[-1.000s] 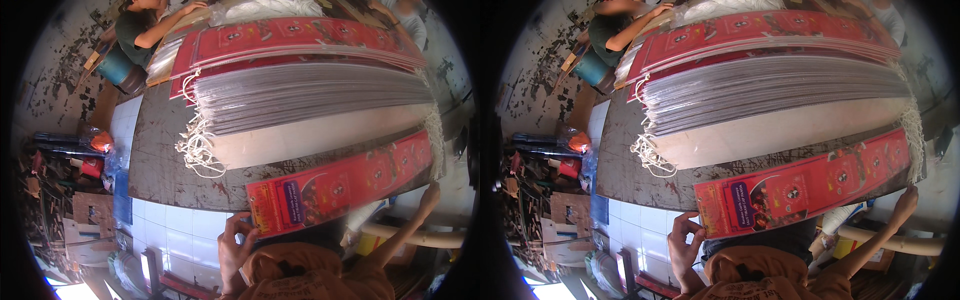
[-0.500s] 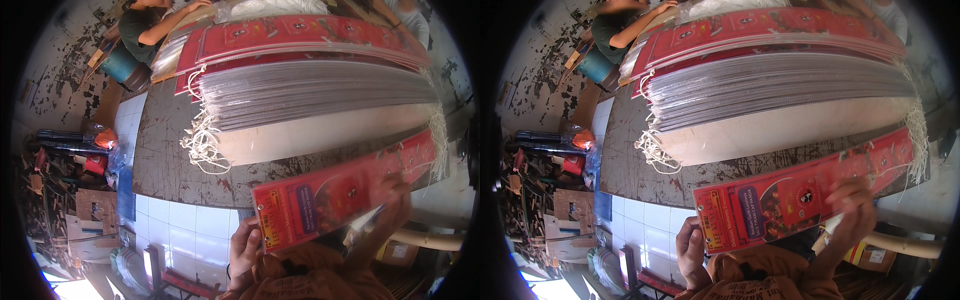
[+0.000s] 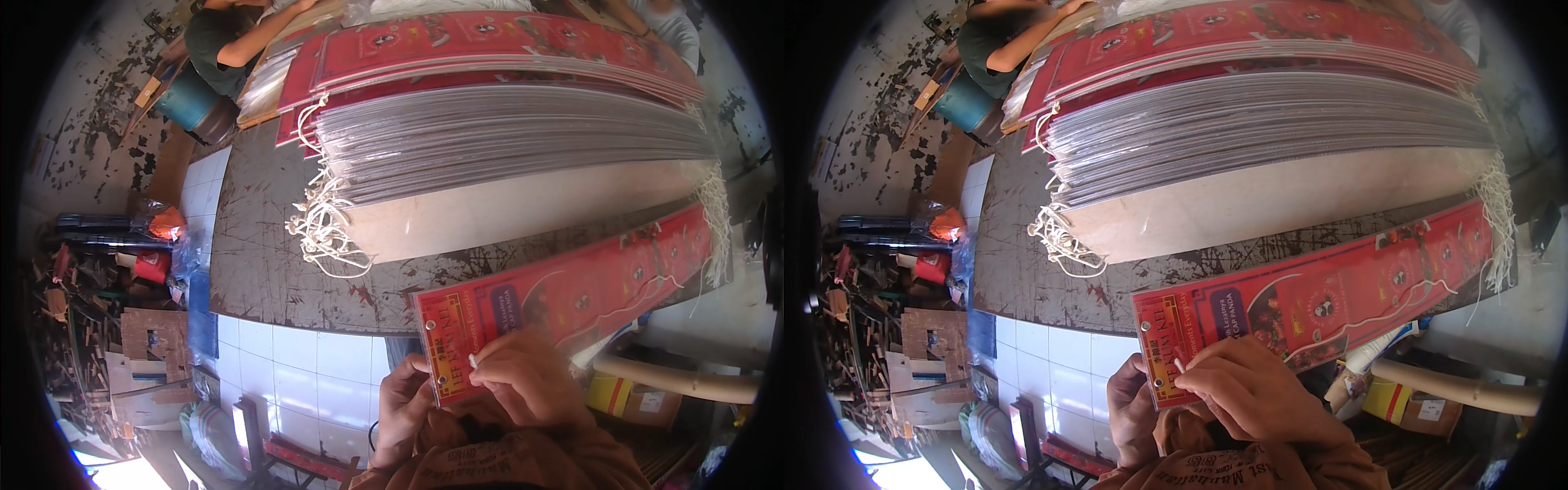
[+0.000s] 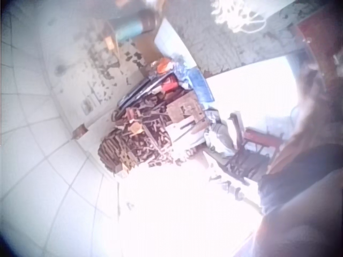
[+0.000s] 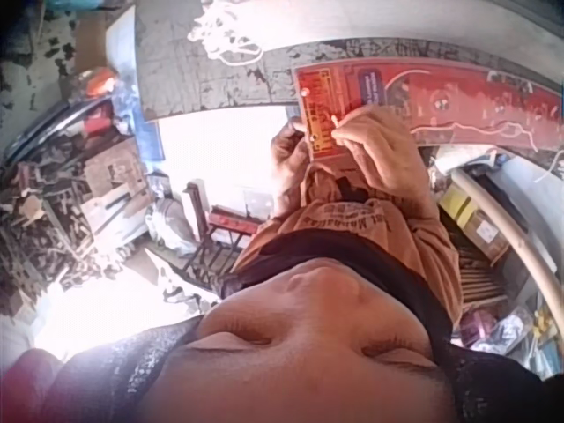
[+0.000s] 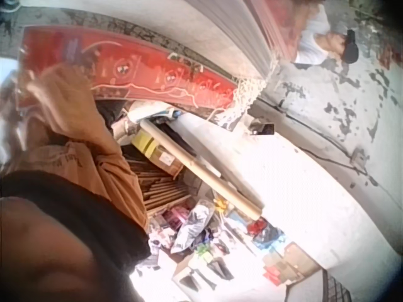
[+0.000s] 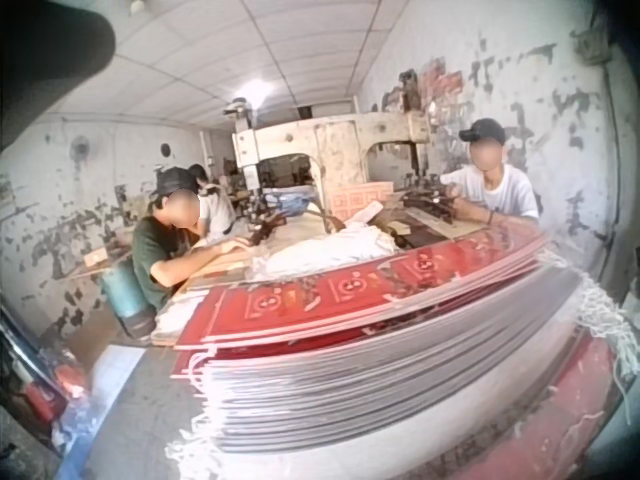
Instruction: The person ties white strings through pre-punched holes on the top edge of red rectangular cards. They repeatedly pull the string through, knot it, and move to the next card in a stack.
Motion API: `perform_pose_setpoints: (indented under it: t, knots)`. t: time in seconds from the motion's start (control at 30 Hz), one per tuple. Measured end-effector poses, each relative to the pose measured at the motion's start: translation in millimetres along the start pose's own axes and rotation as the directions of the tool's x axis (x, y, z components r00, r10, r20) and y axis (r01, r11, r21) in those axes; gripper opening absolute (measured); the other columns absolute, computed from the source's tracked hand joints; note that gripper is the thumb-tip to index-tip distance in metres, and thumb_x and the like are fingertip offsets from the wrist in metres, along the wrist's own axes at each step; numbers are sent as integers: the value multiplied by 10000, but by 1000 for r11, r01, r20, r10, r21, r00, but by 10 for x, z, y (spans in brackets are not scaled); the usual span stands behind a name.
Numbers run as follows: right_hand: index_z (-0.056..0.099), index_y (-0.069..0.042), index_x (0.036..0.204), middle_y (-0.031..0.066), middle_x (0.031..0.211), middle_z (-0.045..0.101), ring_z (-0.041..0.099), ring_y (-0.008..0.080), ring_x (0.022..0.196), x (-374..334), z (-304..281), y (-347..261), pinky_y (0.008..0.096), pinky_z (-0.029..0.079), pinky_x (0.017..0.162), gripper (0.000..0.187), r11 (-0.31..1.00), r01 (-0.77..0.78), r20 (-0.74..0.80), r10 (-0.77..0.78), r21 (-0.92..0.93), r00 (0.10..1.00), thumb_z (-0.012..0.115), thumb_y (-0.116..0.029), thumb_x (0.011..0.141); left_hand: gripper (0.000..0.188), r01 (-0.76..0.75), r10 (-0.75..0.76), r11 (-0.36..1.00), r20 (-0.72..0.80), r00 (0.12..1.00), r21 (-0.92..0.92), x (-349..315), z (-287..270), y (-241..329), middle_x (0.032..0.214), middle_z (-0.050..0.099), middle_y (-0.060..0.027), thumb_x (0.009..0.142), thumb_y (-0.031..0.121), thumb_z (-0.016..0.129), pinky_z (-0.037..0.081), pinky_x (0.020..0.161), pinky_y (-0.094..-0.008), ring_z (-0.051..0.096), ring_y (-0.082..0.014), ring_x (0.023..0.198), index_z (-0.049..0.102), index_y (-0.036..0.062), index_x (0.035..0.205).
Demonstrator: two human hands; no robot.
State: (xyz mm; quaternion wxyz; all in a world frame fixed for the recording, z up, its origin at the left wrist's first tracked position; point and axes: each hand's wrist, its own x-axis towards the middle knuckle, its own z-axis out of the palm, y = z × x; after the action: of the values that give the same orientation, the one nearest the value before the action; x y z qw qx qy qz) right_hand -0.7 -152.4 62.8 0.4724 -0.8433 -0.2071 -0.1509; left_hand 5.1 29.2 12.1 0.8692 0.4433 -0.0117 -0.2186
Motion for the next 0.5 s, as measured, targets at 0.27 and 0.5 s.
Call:
perform_pose_setpoints:
  t: [0.27,0.5]
  knots:
    - [592,-11,935,42,782,576,533,161,632,-24,25,-33,261,425,499,330,999,2,-2,-2,-54,1000,692,-46,622,99,13,-13,1000,17,1000,-29,-4,10,20,923,592,-102,854,24,525,471,730,-234,568,-120,844,506,-26,937]
    - [638,-118,882,-12,690,543,495,172,594,-4,100,-151,289,399,518,293,980,-92,-27,89,-177,996,718,-51,609,135,20,-19,1000,49,999,-12,-22,-27,40,985,592,-120,852,15,530,446,797,-257,559,-137,909,510,-34,976]
